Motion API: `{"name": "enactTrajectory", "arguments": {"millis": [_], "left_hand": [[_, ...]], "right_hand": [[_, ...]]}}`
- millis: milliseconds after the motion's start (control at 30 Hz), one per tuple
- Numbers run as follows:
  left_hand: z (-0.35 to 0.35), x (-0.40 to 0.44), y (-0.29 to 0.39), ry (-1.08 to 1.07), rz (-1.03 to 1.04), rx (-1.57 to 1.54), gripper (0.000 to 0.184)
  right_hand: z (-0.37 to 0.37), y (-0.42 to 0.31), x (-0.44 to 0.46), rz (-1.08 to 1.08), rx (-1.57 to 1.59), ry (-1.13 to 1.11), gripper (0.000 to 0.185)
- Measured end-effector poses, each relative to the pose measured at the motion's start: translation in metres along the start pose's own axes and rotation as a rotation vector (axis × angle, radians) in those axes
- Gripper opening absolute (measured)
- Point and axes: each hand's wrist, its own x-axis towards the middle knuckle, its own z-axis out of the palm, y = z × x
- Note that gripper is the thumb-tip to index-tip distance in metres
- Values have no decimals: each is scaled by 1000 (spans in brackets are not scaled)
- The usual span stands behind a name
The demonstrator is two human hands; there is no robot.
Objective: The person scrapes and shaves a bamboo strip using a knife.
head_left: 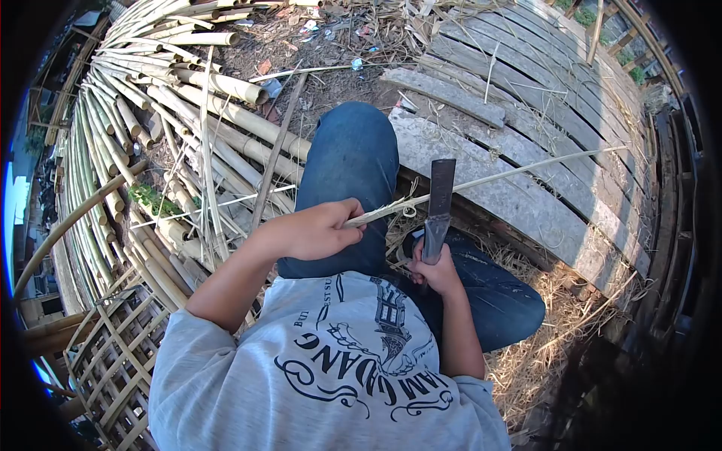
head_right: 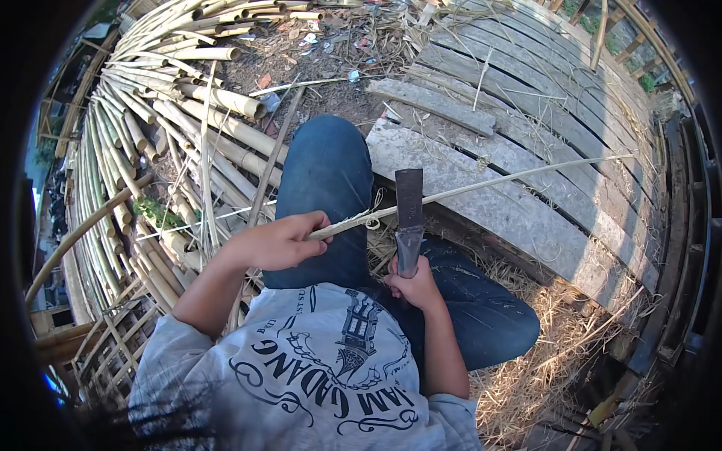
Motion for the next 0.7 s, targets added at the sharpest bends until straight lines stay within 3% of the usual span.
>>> {"name": "enactTrajectory", "arguments": {"millis": [67, 233, 300, 533, 700], "left_hand": [[-14, -14, 16, 53, -168, 100, 32], [-39, -43, 2, 225, -191, 302, 40], [-50, -54, -2, 192, -381, 285, 46], [-59, -79, -22, 125, -32, 68, 45], [-67, -74, -5, 11, -31, -8, 46]], "right_hand": [[3, -3, -5, -2, 0, 26, 21], [13, -7, -10, -2, 81, 86, 20], [13, -8, -9, 16, 102, 152, 18], [19, -23, -19, -116, 98, 158, 18], [24, -34, -35, -229, 38, 121, 25]]}}
